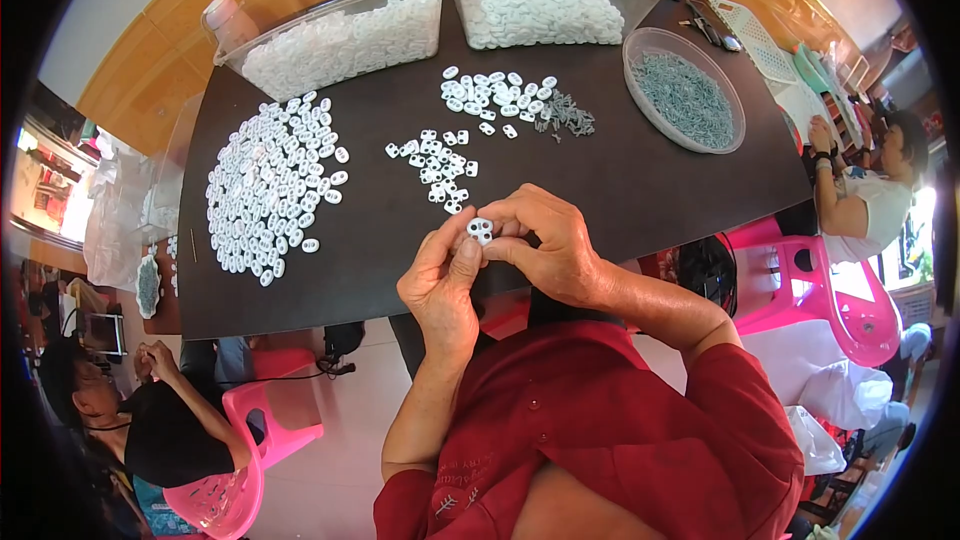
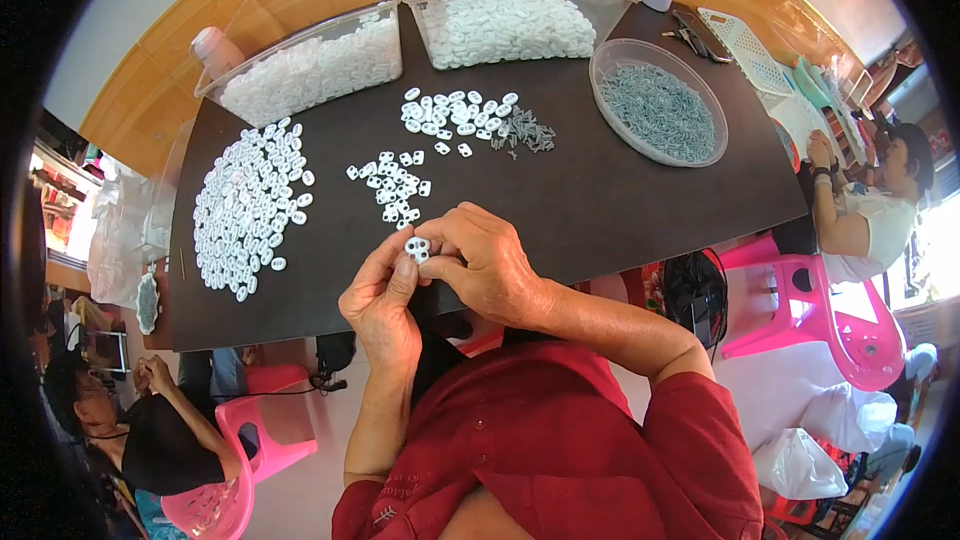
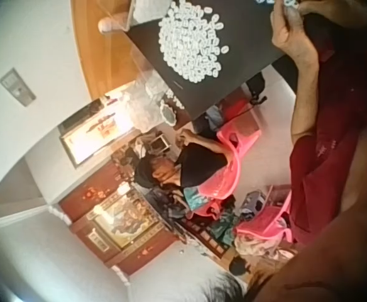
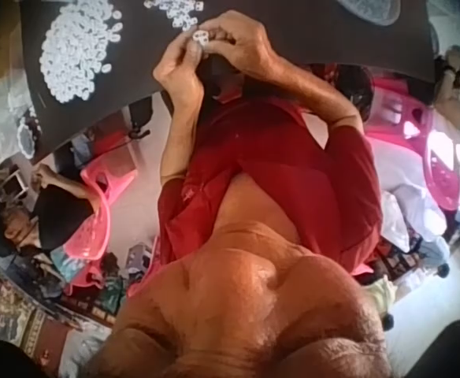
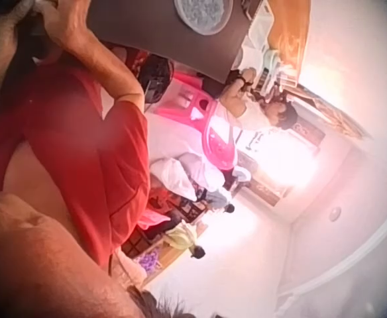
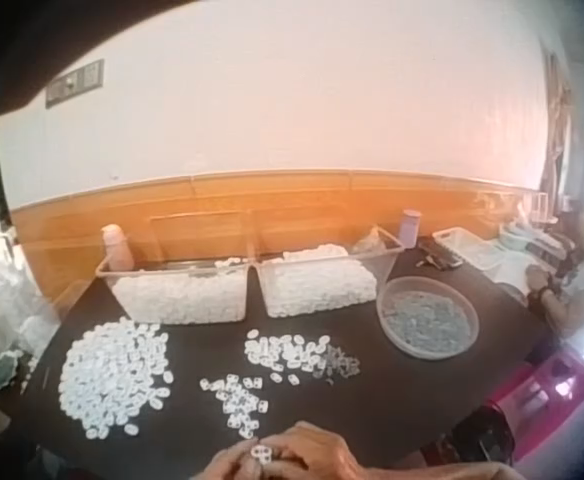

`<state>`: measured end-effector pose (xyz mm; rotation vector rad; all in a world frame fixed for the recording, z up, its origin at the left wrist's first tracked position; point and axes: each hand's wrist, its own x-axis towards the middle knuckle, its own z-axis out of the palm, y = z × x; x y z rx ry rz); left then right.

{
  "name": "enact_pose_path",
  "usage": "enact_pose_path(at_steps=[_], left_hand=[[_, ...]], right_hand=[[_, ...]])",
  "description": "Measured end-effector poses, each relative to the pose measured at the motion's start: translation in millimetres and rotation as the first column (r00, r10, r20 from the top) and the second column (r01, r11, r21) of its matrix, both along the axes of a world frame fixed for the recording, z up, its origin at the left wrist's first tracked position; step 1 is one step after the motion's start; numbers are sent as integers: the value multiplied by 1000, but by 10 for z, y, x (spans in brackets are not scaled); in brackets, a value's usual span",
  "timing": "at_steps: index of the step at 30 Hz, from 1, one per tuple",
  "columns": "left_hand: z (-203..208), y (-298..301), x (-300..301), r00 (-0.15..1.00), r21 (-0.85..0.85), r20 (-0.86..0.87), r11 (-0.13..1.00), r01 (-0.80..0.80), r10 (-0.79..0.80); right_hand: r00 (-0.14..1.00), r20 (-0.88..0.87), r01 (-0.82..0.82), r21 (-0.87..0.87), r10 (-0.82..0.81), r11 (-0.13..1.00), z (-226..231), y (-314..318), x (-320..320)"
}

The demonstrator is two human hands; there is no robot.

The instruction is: Manually assembling small plastic components with metal clips or pins.

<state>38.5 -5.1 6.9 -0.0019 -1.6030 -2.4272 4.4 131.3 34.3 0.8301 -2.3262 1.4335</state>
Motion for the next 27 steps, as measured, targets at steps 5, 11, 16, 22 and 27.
enact_pose_path(at_steps=[5,11,16,22,27], left_hand=[[-13,25,15,998,-37,-59,999,-26,24],[-26,68,45,975,-212,-177,962,-170,134],[-46,76,52,980,-135,-129,977,-166,149],[-27,77,64,983,-15,-84,986,-167,165],[-25,102,77,982,-20,-92,985,-169,166]], right_hand=[[1000,22,2,-81,-1,997,-31,-34,17],[998,-57,33,-130,-41,991,-25,-82,37],[996,-86,-13,-117,3,993,-68,-85,-10],[996,58,-60,-149,69,987,-10,-114,38],[995,91,-17,-178,34,984,-60,-133,55]])
